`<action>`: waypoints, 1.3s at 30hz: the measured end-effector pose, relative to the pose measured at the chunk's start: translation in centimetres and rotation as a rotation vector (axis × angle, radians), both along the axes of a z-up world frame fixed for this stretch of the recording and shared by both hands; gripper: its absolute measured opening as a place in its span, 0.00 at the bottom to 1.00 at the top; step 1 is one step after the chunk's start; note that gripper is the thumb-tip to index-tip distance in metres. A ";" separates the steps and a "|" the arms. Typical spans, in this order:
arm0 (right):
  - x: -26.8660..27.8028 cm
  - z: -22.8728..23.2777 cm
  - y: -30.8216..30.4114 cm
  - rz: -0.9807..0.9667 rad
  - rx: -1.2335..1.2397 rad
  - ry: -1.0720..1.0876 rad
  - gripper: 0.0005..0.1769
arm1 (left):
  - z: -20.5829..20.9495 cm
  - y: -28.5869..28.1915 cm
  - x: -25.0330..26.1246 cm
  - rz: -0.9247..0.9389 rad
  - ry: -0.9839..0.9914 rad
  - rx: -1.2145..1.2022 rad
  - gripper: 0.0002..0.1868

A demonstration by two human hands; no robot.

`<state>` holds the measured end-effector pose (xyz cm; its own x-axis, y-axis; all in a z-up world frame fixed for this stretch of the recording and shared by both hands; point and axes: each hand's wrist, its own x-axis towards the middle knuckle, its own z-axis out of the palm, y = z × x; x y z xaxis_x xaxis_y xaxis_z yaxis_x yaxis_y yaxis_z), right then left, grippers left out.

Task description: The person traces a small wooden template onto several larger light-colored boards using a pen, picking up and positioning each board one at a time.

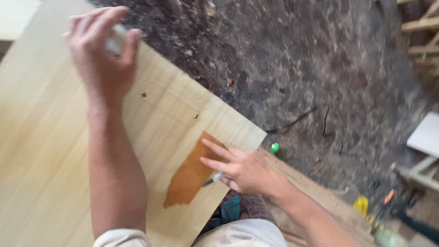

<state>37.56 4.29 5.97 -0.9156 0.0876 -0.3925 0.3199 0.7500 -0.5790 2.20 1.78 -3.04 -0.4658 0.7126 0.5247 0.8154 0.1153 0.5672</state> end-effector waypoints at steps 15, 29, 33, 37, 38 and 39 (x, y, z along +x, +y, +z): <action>10.8 -1.5 1.0 -0.612 -0.122 0.458 0.18 | 4.3 2.7 6.0 -0.630 -0.470 -0.197 0.20; 8.0 -6.6 -2.7 -1.663 -0.415 0.500 0.23 | 5.7 6.6 13.6 -0.960 -0.040 -0.742 0.30; 7.2 -7.8 -4.8 -1.714 -0.278 0.518 0.20 | 5.6 6.9 13.5 -0.965 -0.053 -0.685 0.18; 7.0 -8.2 -4.4 -1.624 -0.168 0.558 0.19 | 5.4 6.8 13.4 -0.933 -0.054 -0.666 0.14; 7.1 -8.0 -4.5 -1.624 -0.183 0.561 0.18 | 5.3 6.7 13.3 -0.932 -0.060 -0.664 0.14; 7.2 -7.8 -4.5 -1.624 -0.198 0.564 0.17 | 5.3 6.7 13.3 -0.930 -0.066 -0.663 0.14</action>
<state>44.77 -0.18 -1.82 0.0339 0.9795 -0.1985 0.3582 -0.1973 -0.9126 15.49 8.49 2.24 0.3742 0.9231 -0.0889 0.7122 -0.2247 0.6650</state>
